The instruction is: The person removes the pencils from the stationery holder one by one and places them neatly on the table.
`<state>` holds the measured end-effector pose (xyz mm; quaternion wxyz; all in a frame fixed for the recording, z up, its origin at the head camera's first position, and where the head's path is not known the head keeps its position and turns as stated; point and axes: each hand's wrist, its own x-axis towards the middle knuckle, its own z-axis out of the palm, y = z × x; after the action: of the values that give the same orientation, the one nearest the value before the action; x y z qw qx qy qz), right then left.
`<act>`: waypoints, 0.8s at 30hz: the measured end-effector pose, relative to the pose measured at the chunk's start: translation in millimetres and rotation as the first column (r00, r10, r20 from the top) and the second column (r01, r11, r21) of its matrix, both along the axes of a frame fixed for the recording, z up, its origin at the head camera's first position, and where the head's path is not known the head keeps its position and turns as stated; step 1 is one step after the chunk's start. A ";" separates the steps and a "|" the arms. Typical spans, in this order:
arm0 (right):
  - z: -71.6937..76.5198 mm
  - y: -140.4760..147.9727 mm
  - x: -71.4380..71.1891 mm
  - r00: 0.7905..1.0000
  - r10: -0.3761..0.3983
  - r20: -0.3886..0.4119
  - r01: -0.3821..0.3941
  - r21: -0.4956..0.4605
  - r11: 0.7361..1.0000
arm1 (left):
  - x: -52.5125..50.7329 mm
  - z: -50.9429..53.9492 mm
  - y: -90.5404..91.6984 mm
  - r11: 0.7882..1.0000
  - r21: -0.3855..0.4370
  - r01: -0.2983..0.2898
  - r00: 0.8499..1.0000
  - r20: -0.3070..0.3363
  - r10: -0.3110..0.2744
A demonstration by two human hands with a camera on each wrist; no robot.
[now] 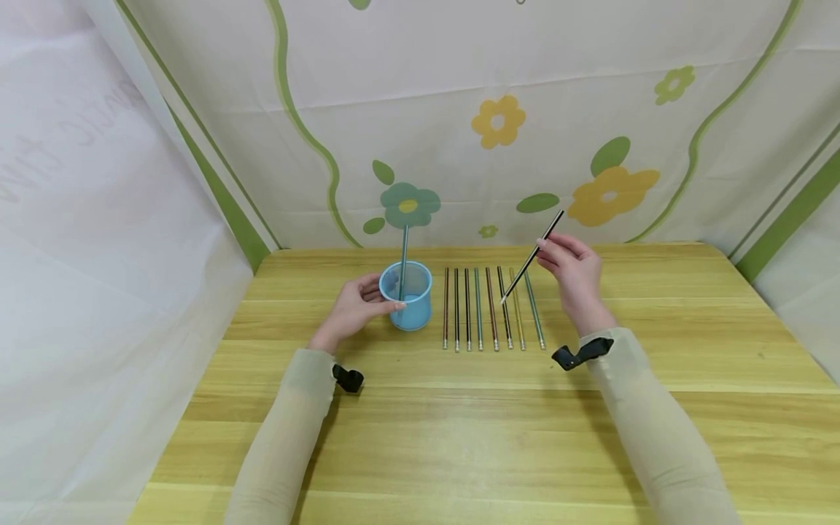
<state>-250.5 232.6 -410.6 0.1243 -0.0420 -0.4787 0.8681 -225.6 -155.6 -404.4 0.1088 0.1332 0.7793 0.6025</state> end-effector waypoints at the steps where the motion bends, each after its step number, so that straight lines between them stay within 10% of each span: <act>1: -1.1 2.1 0.9 1.000 -0.001 0.003 0.001 -0.005 1.000 | 0.0 0.0 0.0 1.000 0.000 0.000 1.000 0.000 0.000; 24: -11.2 48.6 2.8 0.994 -0.075 0.079 0.064 0.130 0.989 | -0.3 -0.6 -1.7 1.000 -0.009 -0.001 1.000 0.006 0.001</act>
<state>-247.7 281.2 -421.8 0.1369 -0.0869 -0.5362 0.8284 -225.9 -157.3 -405.0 0.1114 0.1309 0.7817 0.5995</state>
